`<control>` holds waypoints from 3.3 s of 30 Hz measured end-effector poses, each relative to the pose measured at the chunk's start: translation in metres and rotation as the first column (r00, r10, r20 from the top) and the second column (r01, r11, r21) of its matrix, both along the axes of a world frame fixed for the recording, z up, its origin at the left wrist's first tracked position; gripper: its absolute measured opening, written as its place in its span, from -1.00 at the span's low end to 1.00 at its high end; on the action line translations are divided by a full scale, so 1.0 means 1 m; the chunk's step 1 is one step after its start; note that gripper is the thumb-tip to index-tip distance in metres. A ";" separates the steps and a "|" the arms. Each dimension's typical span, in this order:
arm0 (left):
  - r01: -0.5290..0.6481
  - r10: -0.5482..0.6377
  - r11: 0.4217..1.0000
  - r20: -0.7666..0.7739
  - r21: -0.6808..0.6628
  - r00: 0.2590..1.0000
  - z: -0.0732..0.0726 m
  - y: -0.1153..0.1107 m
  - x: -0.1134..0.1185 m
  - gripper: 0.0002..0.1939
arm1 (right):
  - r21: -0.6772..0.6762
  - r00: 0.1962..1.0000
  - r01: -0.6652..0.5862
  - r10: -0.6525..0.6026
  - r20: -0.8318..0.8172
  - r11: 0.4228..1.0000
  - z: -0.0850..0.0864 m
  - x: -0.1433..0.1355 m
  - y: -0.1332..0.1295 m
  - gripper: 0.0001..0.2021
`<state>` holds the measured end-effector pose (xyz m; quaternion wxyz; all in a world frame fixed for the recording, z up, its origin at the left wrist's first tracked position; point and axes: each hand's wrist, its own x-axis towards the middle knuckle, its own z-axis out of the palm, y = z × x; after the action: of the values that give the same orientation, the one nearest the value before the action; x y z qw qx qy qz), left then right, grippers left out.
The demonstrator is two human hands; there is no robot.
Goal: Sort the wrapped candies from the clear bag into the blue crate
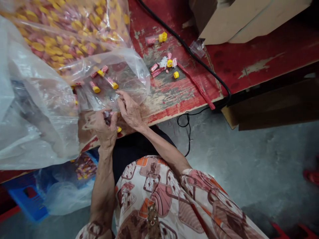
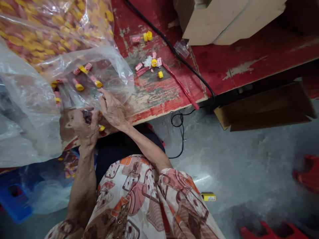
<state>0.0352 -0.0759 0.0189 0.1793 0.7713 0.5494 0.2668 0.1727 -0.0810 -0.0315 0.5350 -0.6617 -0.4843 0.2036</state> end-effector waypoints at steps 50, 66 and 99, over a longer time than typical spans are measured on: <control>-0.015 0.010 0.997 0.074 0.075 0.997 -0.012 -0.006 -0.002 -0.61 | -0.029 1.000 -0.014 0.014 -0.002 0.999 0.005 0.001 -0.003 -0.66; 0.143 -0.143 0.988 -0.003 0.055 0.990 0.001 -0.004 0.001 -0.47 | -0.069 1.000 -0.023 0.022 -0.016 0.997 0.013 0.002 -0.004 -0.66; 0.165 -0.165 0.986 0.007 0.000 0.986 0.003 0.005 -0.004 -0.60 | -0.086 1.000 -0.021 0.020 -0.016 0.996 0.018 0.003 -0.005 -0.65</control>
<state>0.0317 -0.0710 0.0223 0.2031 0.8131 0.4830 0.2536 0.1760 -0.0857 -0.0136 0.5074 -0.6776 -0.4777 0.2348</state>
